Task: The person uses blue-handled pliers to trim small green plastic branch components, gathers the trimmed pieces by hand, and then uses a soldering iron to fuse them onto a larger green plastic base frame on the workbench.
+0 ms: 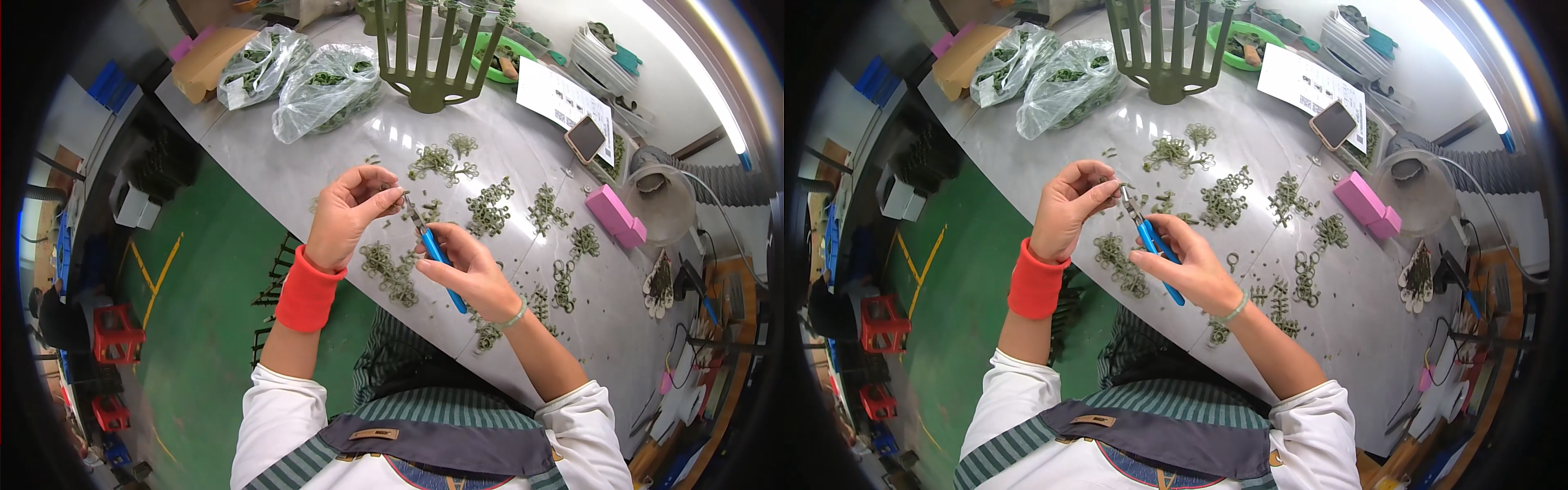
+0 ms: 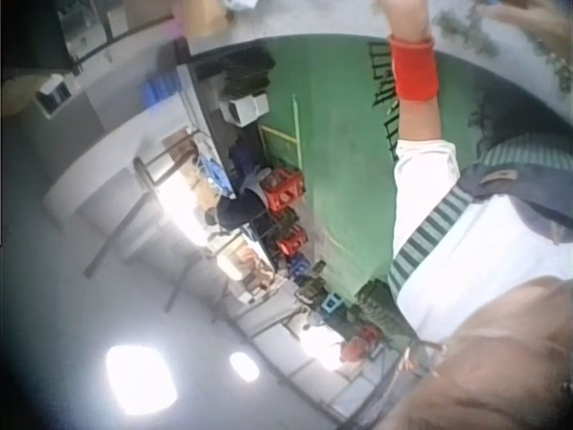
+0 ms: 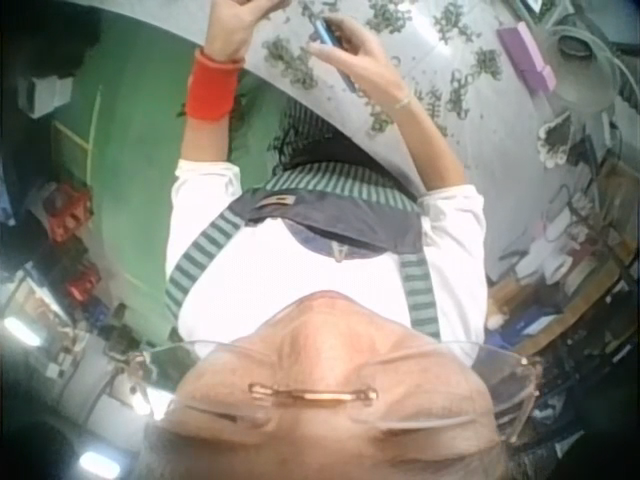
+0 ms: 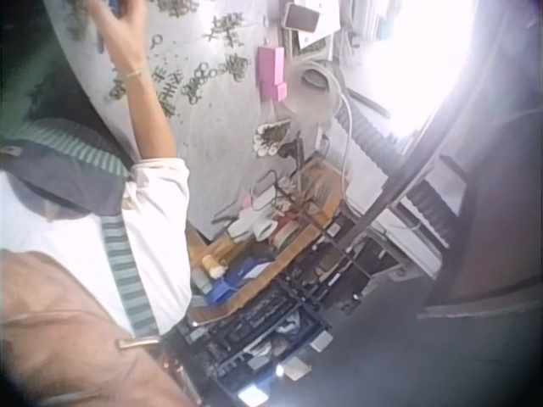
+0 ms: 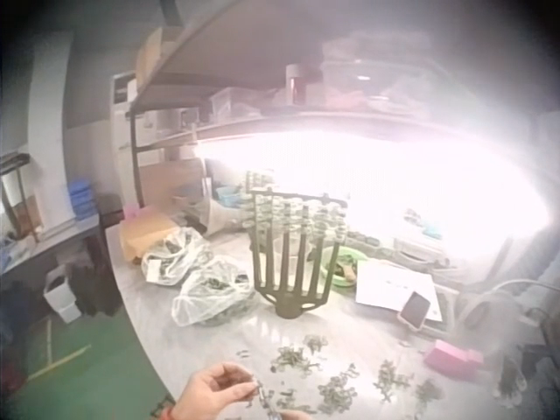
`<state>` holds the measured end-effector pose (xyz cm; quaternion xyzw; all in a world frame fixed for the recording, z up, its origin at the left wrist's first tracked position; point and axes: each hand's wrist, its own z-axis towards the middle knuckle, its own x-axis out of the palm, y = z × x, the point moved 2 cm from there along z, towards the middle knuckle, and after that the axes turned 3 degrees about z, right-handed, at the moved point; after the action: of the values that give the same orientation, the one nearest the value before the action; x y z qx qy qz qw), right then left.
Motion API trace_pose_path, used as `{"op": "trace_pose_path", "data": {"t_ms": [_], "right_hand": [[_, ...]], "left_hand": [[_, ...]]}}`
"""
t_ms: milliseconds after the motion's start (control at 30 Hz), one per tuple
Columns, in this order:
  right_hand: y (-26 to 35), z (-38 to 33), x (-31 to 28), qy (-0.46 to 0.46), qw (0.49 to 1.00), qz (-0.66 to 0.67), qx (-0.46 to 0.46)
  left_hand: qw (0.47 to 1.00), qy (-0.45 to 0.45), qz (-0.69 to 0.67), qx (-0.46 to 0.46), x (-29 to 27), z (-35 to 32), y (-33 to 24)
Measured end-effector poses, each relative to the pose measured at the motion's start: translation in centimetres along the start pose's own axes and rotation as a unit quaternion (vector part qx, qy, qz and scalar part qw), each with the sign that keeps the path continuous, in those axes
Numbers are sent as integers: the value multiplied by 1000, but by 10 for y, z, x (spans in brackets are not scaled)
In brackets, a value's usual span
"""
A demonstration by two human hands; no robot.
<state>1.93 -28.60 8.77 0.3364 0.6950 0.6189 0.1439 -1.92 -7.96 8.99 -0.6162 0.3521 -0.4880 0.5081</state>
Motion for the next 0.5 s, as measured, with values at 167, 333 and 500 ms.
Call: {"op": "trace_pose_path", "data": {"t_ms": [167, 333, 500], "right_hand": [[-1, 0, 0, 5, 1000, 1, -5], [3, -1, 1, 13, 1000, 12, 12], [1, -2, -1, 22, 999, 37, 19]], "left_hand": [[1000, 5, -1, 3, 0, -2, -1], [1000, 9, -4, -5, -3, -3, 1], [999, 24, 22, 2, -4, -4, -1]]}}
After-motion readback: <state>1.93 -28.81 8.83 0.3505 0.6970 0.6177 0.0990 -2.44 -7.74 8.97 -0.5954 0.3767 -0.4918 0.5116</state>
